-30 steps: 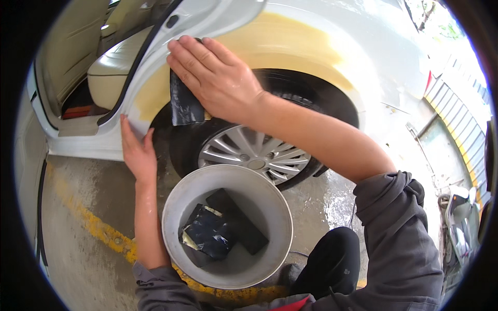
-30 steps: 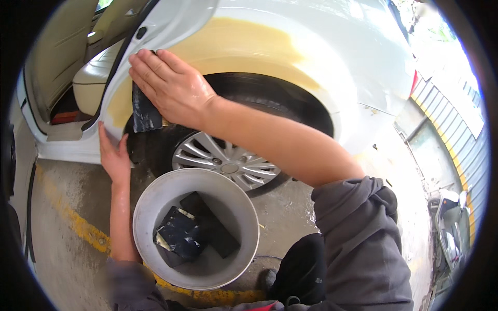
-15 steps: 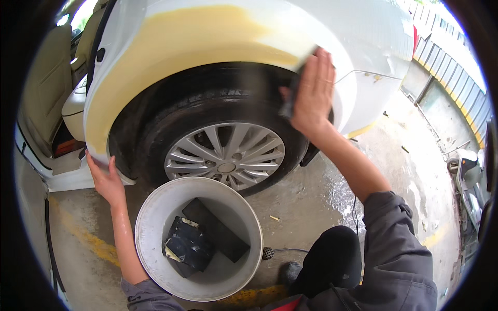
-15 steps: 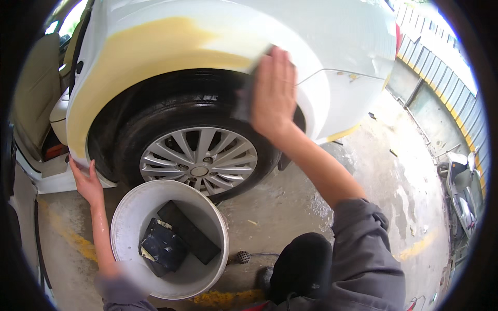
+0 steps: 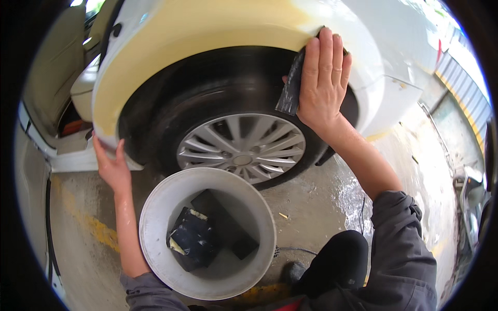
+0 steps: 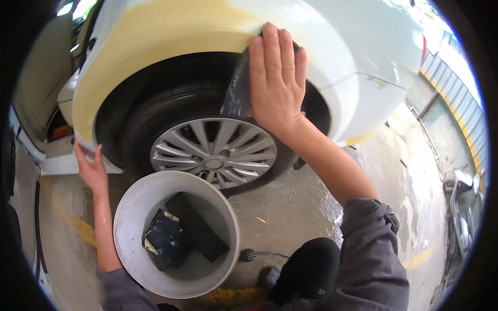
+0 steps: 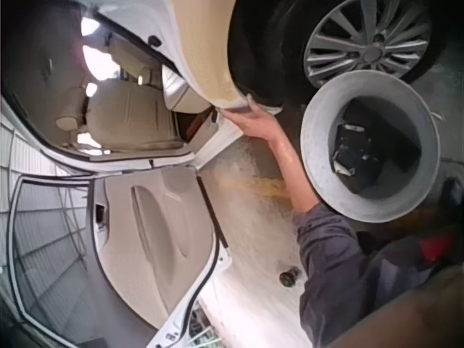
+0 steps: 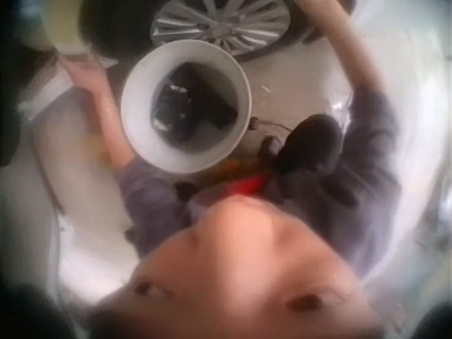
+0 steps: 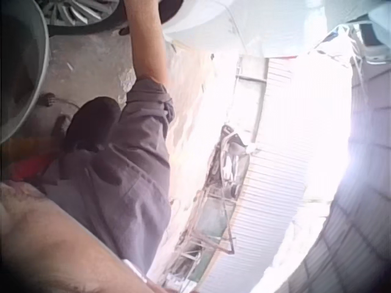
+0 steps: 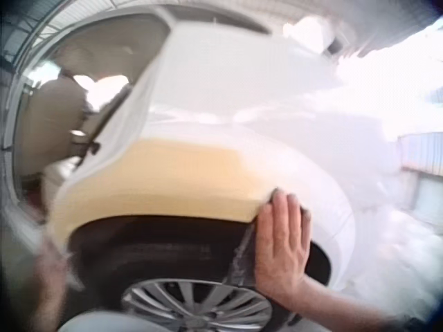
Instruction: The person sands the front fender of a white car using a sanding block and water. They repeatedly dip the block into a bucket of water and rub the sanded area to smooth the surface.
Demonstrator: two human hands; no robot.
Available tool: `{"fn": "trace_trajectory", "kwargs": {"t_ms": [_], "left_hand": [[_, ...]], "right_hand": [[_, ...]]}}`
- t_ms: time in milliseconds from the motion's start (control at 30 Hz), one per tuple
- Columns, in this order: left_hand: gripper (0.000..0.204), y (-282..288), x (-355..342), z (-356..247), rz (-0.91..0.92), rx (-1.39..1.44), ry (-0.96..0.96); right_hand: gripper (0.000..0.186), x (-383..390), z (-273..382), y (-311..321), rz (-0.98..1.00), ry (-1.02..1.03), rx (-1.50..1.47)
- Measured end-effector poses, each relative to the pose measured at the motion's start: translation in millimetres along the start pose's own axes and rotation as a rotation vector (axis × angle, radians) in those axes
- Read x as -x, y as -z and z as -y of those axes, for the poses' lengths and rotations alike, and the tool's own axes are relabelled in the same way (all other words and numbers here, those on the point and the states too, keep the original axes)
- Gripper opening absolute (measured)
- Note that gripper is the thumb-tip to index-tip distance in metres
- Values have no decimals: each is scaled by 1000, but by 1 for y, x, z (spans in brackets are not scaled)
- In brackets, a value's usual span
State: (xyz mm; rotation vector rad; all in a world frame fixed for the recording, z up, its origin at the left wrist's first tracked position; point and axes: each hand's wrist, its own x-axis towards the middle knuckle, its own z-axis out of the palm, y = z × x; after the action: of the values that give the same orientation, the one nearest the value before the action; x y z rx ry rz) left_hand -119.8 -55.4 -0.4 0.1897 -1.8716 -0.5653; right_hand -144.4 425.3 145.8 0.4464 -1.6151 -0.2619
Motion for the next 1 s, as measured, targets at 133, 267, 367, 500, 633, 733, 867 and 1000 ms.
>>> {"fn": "trace_trajectory", "kwargs": {"t_ms": [133, 267, 367, 500, 633, 733, 867, 1000], "left_hand": [[78, -8, 3, -5, -79, 39, -72], [78, -1, 5, -3, -123, 11, -106], [77, -7, 2, -9, -125, 62, -84], [80, -4, 0, -7, -149, 91, -111], [80, -3, 0, -3, -155, 158, -87], [80, -6, -2, -5, -171, 209, -67], [80, -6, 1, 5, -171, 227, -67], [80, -8, 2, 10, -247, 268, -64]], "right_hand": [[62, -49, 50, -11, -104, 107, 17], [53, -83, 100, -15, -141, 237, -12], [55, -99, 126, -19, -98, 354, -16], [54, -117, 174, -21, -39, 494, -25], [61, -125, 222, -30, 10, 685, -100], [75, -124, 262, -35, 104, 855, -6], [92, -135, 285, -28, 283, 1074, 50], [86, -144, 237, -21, 292, 1052, 20]]}}
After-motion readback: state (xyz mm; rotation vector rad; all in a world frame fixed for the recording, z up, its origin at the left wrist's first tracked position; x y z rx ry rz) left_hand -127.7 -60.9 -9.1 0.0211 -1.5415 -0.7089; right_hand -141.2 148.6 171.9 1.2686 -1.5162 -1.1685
